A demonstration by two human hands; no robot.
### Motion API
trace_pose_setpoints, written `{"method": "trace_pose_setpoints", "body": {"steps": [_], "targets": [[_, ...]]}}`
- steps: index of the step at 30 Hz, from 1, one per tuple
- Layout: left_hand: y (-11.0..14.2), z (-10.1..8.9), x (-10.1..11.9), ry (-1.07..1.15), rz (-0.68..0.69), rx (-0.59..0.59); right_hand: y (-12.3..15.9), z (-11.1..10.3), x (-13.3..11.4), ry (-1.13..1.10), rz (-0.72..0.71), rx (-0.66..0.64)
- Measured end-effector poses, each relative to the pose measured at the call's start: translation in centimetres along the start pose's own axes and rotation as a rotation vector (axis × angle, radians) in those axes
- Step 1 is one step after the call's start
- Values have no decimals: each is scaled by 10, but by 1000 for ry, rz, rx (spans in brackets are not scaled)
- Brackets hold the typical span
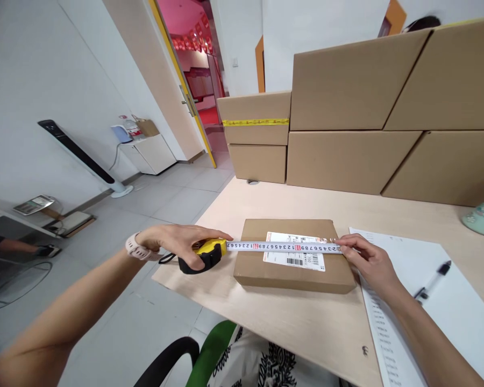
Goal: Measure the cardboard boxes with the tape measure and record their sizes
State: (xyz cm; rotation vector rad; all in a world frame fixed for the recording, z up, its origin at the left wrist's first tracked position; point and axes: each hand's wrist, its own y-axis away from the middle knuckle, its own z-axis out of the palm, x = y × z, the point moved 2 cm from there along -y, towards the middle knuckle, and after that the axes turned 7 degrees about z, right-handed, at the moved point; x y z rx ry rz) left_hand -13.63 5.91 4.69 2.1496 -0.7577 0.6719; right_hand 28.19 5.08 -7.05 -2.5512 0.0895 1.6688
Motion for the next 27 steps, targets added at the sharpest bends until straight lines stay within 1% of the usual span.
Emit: {"method": "trace_pose_setpoints", "body": {"steps": [2, 4, 6, 7, 8, 10, 12, 15, 17, 19, 20, 23, 25, 27], "targets": [[-2, -2, 2, 101, 6, -27, 0, 0, -1, 4, 12, 0], [0, 0, 5, 194, -1, -24, 2, -1, -2, 21, 21, 18], [6, 8, 10, 308, 4, -34, 5, -5, -6, 37, 23, 67], [9, 15, 13, 385, 10, -48, 7, -9, -9, 34, 19, 101], [11, 25, 16, 477, 25, -66, 10, -13, -14, 23, 12, 139], [14, 51, 21, 650, 46, -79, 15, -21, -27, -3, -6, 214], [12, 83, 27, 782, 91, -77, 18, -29, -44, 1, -32, 268], [-2, 136, 38, 1108, 115, -33, 12, -33, -67, 64, -71, 276], [-17, 166, 47, 1331, 112, 9, 2, -28, -78, 93, -126, 212], [-35, 189, 57, 1423, 109, -6, -9, -17, -85, 98, -199, 102], [-44, 198, 61, 1440, 127, 10, -14, -10, -88, 95, -230, 39], [-73, 212, 73, 1484, 205, 104, -21, 13, -91, 86, -265, -147], [-92, 216, 81, 1559, 248, 172, -24, 27, -91, 63, -249, -259], [-109, 216, 90, 1635, 318, 226, -28, 39, -88, 27, -210, -340]]}}
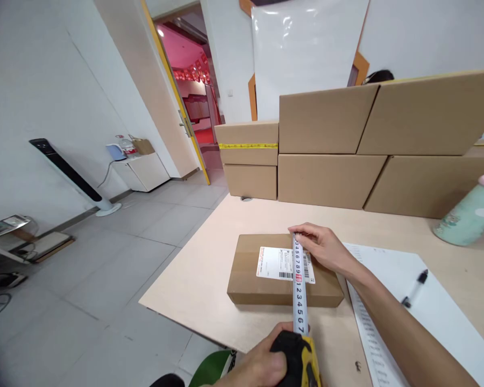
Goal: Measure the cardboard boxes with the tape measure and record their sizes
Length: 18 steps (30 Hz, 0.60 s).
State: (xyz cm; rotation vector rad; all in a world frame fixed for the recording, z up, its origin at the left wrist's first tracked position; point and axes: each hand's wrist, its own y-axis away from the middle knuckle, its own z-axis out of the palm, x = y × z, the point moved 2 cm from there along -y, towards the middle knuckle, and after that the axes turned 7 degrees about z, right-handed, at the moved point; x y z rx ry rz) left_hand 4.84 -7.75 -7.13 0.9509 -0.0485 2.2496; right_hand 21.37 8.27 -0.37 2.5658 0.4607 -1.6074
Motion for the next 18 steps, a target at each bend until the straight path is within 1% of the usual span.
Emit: {"method": "trace_pose_setpoints", "body": {"steps": [2, 4, 7, 10, 12, 15, 18], "targets": [[-14, 9, -2, 68, 84, 4, -10, 7, 5, -29, 41, -47], [-25, 15, -1, 126, 145, 38, -21, 11, 10, -27, 72, -72], [-34, 20, 3, 151, 156, 85, -36, 13, 14, 5, 57, -71], [-33, 18, 7, 135, 145, 90, -45, 12, 18, 51, 23, -54], [-29, 14, 11, 117, 126, 88, -47, 11, 21, 72, 26, -69], [-22, 8, 17, 4, 90, 75, -46, 10, 25, 78, 46, -105], [-19, 1, 22, -92, 82, 70, -42, 9, 27, 95, 66, -101]]}}
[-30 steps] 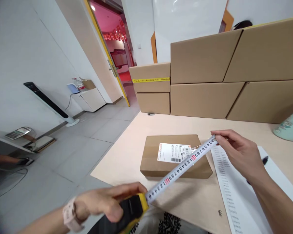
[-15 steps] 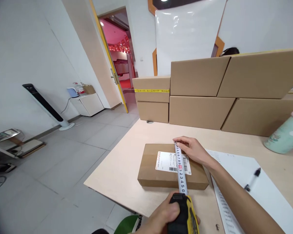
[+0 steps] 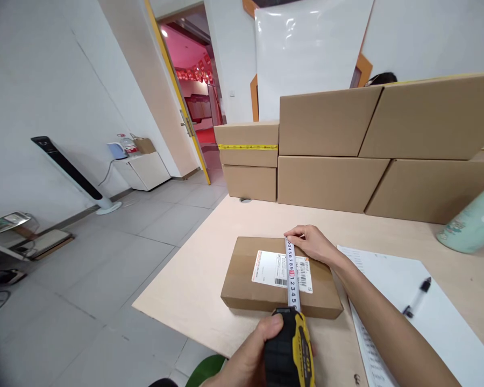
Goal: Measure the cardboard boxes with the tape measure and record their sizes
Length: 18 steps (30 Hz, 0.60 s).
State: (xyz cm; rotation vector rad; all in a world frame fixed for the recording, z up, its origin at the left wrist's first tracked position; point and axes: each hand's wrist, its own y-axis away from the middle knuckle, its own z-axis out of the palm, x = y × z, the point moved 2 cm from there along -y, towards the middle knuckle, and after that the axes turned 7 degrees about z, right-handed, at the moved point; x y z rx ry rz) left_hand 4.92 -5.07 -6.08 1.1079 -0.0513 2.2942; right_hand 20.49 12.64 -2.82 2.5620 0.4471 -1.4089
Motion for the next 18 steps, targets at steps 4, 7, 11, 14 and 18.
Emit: {"method": "trace_pose_setpoints", "body": {"steps": [4, 7, 11, 14, 18], "targets": [[1, -9, 2, -27, -12, -8, 9, 1, 4, 11, 11, 8], [8, -13, 4, -23, -18, -20, 15, 1, 11, 21, 21, 13], [22, -14, 10, 3, -20, -30, 19, -1, 16, 24, 68, 10], [28, -15, 14, 20, -15, -24, 20, -1, 15, -4, 77, -3], [27, -18, 14, 34, -12, -7, 19, -1, 12, -29, 75, -1]]}}
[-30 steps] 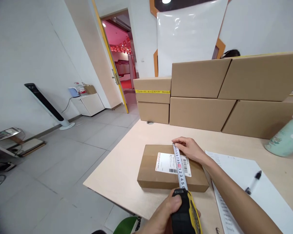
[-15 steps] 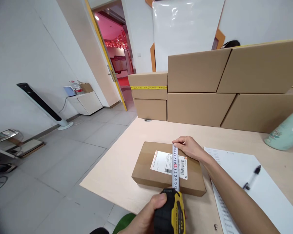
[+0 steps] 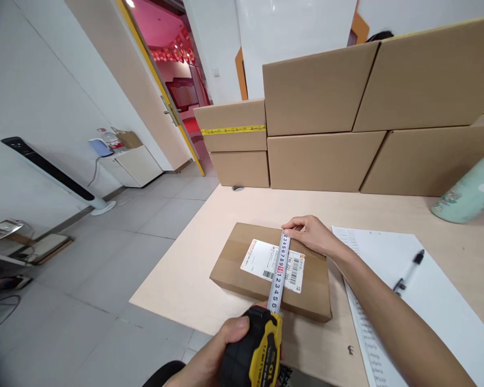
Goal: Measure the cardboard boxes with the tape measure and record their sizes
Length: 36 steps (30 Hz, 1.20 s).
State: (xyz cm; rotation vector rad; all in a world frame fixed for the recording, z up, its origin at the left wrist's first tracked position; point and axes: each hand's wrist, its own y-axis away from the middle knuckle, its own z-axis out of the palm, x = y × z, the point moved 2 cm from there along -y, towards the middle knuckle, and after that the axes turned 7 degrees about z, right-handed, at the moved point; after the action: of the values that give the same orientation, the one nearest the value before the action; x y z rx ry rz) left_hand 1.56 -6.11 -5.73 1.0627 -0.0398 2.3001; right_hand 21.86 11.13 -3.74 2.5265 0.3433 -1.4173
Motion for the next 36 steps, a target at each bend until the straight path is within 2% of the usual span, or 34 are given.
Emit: {"method": "trace_pose_setpoints", "body": {"steps": [5, 14, 20, 28, 36], "targets": [[-4, -4, -6, 13, 0, 20, 0, 0, -3, -25, 42, 4], [3, -3, -15, 119, 10, 97, 0, 0, -7, -44, 76, -3], [-4, -9, -23, 136, 22, 80, 0, 0, -6, -51, 70, 0], [9, 0, -9, 98, -8, 82, 1, 0, -7, -58, 76, 6], [-3, -9, -21, 141, 17, 45, 0, 0, -6, -43, 86, 10]]}}
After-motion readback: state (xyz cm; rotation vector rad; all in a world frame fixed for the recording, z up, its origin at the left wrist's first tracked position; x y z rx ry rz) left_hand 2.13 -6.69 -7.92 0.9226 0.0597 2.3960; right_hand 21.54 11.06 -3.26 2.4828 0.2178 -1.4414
